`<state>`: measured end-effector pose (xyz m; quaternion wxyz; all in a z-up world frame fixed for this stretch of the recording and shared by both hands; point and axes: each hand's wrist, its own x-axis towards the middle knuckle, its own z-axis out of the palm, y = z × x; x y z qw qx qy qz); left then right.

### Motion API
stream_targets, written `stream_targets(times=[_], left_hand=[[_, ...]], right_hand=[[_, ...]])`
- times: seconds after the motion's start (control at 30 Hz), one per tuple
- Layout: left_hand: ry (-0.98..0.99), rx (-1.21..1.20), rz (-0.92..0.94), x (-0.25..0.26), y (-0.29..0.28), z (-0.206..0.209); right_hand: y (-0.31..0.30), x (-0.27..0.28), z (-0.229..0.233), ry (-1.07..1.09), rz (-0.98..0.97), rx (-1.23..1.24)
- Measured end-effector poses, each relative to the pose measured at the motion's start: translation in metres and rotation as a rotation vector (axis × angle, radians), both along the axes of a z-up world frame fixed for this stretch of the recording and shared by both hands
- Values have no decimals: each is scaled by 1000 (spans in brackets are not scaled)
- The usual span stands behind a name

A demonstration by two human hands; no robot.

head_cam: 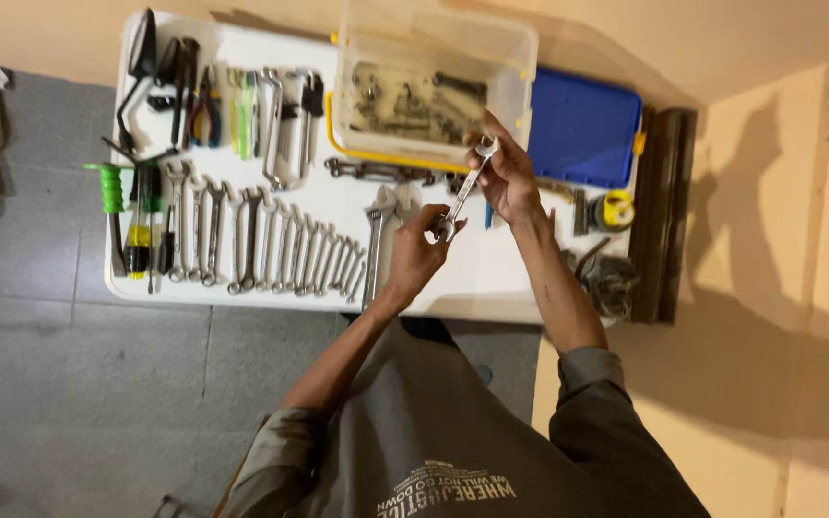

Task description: The person sits at a white table and takes wrenches one at a time out of a plastic bin, laying them out and arranging them in a row by size on the table. They continue sorting additional wrenches and small tools from the bin, building up an ordered lineup of tools on the table surface.

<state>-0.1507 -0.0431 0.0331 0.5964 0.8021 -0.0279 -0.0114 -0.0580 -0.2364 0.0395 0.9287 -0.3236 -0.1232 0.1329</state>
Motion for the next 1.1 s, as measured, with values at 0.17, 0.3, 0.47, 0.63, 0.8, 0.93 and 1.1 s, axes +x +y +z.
stream_targets(times=[0.17,0.3,0.47,0.63,0.8,0.93,1.1], left_hand=[[-77,-40,-149,-34,10,-24],[96,103,-205,-61,12,-66],[115,380,-374,-71,10,-98],[-18,552,-506,-62,9,-79],[85,893,-619,-43,-3,-53],[197,947,-691,-34,-6,-39],[30,827,-546,-36,-8,-39]], right_hand=[[-2,-36,-24,71,-77,-245],[-7,-61,-72,277,-76,-652],[7,-85,-186,516,-101,-1136],[11,-98,-283,627,-244,-999],[18,-95,-318,739,-361,-1024],[22,-91,-316,783,-364,-1076],[27,-96,-300,821,-334,-1127]])
